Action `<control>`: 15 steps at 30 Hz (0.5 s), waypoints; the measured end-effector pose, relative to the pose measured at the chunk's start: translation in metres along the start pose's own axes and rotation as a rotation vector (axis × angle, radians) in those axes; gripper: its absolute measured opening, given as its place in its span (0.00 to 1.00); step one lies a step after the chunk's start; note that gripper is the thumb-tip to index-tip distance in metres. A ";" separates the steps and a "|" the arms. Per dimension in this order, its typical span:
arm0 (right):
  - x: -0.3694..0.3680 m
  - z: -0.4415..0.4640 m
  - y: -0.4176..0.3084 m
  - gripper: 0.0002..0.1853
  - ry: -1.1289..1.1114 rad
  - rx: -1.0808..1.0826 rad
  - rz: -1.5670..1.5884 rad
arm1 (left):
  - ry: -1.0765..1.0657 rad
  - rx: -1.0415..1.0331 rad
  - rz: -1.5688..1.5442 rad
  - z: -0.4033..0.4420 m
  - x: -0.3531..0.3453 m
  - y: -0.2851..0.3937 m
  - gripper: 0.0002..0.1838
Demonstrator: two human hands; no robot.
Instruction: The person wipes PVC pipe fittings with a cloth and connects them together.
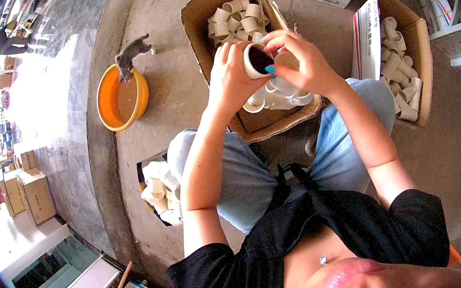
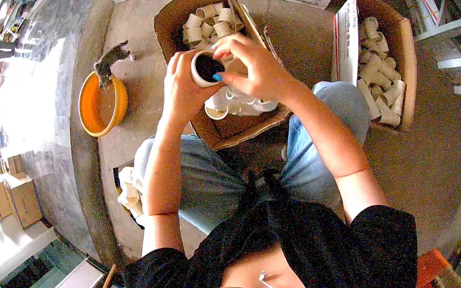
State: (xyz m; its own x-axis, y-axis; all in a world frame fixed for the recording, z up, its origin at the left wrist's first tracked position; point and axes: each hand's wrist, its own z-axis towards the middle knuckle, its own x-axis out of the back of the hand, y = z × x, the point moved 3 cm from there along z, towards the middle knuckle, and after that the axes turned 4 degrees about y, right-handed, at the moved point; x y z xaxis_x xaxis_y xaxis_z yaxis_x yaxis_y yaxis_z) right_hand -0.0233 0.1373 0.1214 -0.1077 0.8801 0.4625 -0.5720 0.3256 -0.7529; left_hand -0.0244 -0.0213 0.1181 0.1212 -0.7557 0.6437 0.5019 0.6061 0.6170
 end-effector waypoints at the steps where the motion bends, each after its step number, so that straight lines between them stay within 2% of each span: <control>1: 0.001 0.000 -0.005 0.16 0.068 0.072 -0.160 | 0.011 -0.006 0.015 0.000 0.000 -0.002 0.30; 4: 0.002 0.000 -0.003 0.17 0.026 0.016 -0.176 | 0.031 -0.007 0.033 -0.001 -0.002 -0.003 0.30; 7: 0.001 -0.001 -0.001 0.17 0.016 0.163 -0.358 | 0.002 -0.041 0.066 -0.003 -0.007 -0.005 0.31; 10: -0.001 0.000 0.001 0.18 -0.021 0.192 -0.528 | -0.017 -0.071 0.112 -0.003 -0.008 -0.002 0.31; 13: -0.012 -0.004 0.007 0.15 -0.027 0.182 -0.509 | -0.017 -0.115 0.155 -0.003 -0.008 -0.003 0.33; 15: -0.013 -0.006 0.010 0.17 -0.050 0.170 -0.571 | -0.022 -0.130 0.184 -0.005 -0.009 -0.004 0.33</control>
State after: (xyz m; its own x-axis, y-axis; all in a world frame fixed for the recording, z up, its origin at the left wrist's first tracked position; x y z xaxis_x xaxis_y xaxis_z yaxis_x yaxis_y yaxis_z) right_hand -0.0229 0.1311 0.1057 0.2190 0.5636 0.7965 -0.6726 0.6785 -0.2952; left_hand -0.0235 -0.0180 0.1072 0.2028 -0.6285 0.7509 0.5793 0.6952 0.4254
